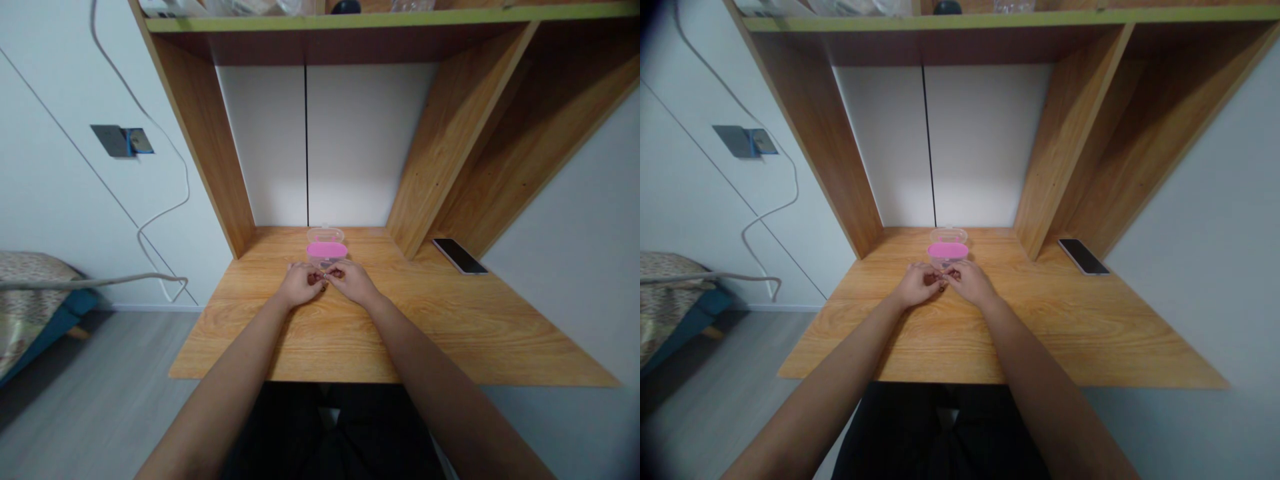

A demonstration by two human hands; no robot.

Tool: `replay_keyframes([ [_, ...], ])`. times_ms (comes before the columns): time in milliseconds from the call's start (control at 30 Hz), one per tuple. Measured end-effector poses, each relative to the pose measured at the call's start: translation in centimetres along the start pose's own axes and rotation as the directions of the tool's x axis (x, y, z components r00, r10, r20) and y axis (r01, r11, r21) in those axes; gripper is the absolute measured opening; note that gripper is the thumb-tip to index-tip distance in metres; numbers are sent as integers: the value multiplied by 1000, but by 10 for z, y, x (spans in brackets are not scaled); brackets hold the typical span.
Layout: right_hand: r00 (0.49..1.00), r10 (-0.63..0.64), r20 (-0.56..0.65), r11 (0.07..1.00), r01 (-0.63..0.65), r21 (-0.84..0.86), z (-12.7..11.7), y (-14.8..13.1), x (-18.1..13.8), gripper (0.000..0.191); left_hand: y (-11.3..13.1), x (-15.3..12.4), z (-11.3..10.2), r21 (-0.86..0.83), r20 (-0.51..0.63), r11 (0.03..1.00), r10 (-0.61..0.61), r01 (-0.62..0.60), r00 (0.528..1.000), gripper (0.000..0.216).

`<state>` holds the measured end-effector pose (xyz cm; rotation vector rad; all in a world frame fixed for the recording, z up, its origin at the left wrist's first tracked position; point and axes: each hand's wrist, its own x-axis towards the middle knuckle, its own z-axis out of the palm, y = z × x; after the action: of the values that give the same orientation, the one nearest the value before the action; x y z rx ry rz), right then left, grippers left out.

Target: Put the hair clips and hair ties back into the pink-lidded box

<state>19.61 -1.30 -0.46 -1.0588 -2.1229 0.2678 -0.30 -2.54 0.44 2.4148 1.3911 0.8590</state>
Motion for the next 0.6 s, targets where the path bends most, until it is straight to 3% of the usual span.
replay_keyframes([
  [233, 1000, -6, -5, 1000, 6, 21, -2, -4, -1, 19, 0, 1, 0, -18, -24, 1000, -9, 9, 1000, 20],
  [600, 999, 23, -24, 999, -22, 35, -5, -8, -1, 12, -2, 1, 3, -57, -88, 998, -1, -4, 996, 16],
])
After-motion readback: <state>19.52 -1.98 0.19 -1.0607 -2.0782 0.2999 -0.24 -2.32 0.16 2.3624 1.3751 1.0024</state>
